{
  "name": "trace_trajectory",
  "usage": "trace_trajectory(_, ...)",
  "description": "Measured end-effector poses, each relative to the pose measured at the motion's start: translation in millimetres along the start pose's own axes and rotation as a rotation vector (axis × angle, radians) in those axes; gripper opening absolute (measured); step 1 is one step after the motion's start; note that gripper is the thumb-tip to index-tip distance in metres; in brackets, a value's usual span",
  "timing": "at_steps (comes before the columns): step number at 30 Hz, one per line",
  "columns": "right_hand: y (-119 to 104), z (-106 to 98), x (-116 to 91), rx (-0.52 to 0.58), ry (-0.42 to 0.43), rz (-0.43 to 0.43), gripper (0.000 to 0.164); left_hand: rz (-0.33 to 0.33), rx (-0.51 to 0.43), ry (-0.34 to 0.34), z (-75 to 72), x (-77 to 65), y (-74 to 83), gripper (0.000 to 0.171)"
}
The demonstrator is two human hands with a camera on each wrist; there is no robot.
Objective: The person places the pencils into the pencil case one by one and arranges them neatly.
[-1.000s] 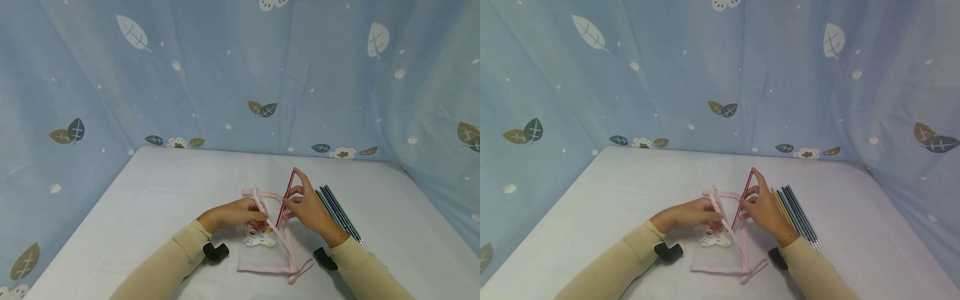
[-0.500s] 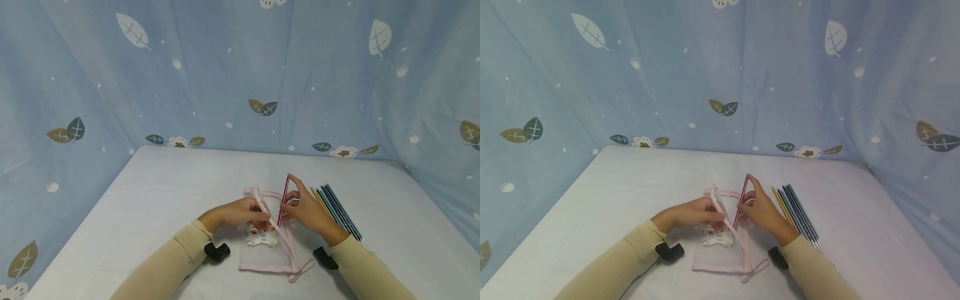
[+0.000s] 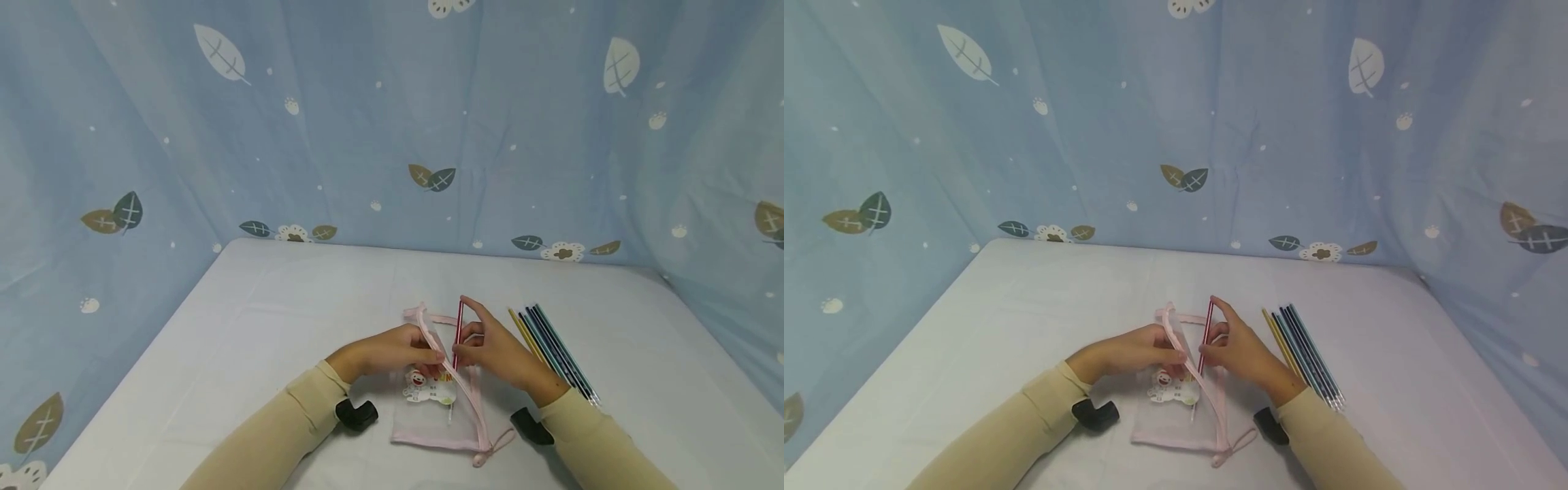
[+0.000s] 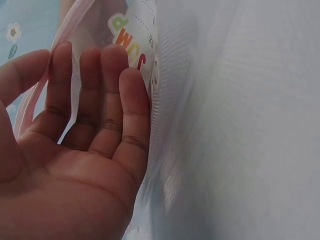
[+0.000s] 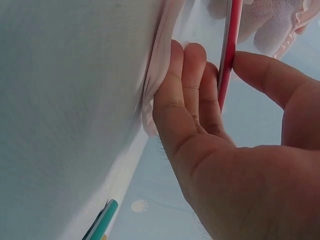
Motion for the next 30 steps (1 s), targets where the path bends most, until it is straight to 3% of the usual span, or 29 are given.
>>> trace_trajectory(11,-3,-1,-3,-0.049,-0.039,0.003,0.094,-0.038,-0.052,0.046,5.7,5.7,-4.7,0.033)
trace_trajectory(16,-3,0,-3,-0.081,-0.044,0.006,0.093,-0.071,-0.004,0.149,9.3,8.2,-2.9,0.039)
trace_trajectory(22,1,4,3,-0.100,-0.078,0.033,0.088,-0.116,0.121,0.272,6.1,2.9,2.2,0.031)
trace_trajectory(30,2,9,8,-0.172,-0.064,0.038,0.078,-0.141,0.140,0.254,-0.1,-11.2,-0.2,0.032)
Point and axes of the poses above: each hand's wrist, its own x-axis towards the middle knuckle, its own z-axis out of the palm, y = z × x, the point moved 1 cm from there along x, towards the middle knuckle, and after that the axes turned 6 degrees about z, right-handed, at the moved point
